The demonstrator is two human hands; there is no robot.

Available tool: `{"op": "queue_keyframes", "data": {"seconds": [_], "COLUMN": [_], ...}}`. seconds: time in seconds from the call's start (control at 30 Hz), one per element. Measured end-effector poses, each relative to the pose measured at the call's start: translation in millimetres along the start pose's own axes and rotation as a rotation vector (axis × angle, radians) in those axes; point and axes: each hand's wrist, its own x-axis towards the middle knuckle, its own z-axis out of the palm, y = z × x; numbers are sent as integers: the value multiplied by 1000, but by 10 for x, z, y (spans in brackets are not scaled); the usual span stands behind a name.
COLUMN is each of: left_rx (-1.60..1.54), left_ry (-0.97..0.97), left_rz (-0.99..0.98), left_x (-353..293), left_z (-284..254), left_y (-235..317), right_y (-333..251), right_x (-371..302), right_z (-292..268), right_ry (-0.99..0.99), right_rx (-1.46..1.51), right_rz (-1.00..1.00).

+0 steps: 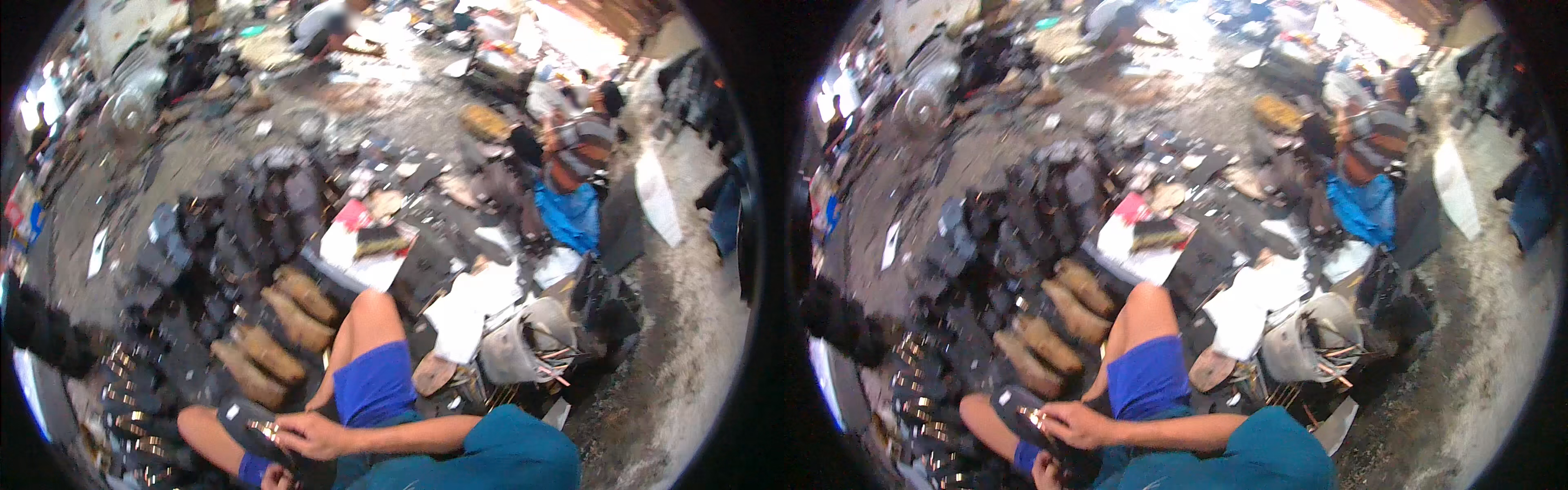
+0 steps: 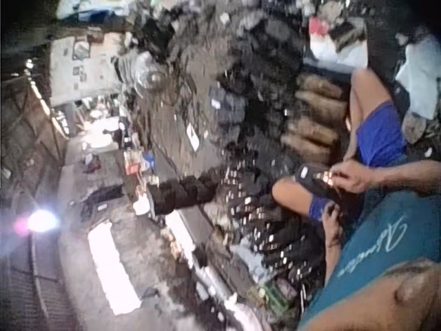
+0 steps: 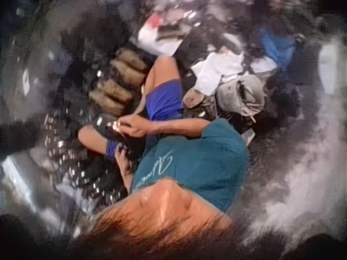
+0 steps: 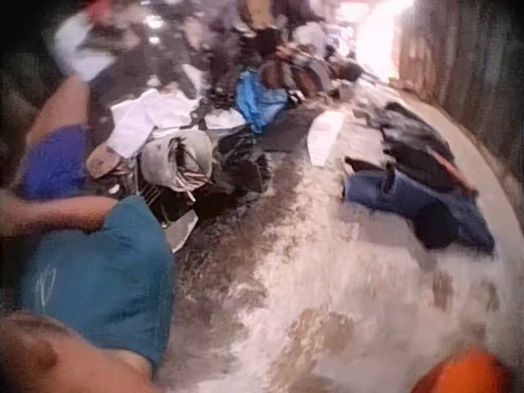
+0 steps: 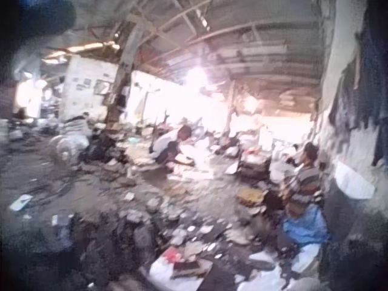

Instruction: The person sits on the floor and repeatedly picks up black flip-flops and wooden shoe lasts, aligns the straps, and presses the soles onto the lasts. The person handles the sandals one at a time, turning them over and adjusting the straps before placing them back on the floor.

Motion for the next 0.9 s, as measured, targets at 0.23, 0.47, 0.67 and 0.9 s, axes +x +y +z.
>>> {"op": "queue_keyframes", "data": {"seconds": [0.23,0.47,0.67,0.9], "left_rx": [-143,-430,-188,-357], "left_ry": [-82,6,-323,-50], "left_rz": [196,-8,160,392], "left_x": [24,347,431,745], "left_z": [159,399,971,667], "left_y": [478,390,783,655], "right_y": [-113,-196,1694,834], "right_x": [42,365,1275,949], "right_z": [50,-267,-2387,-1885], "right_ry": [64,-277,540,366], "right_rx": [-134,-217,-1043,148], "right_rz": [-145,-228,356,332]}}
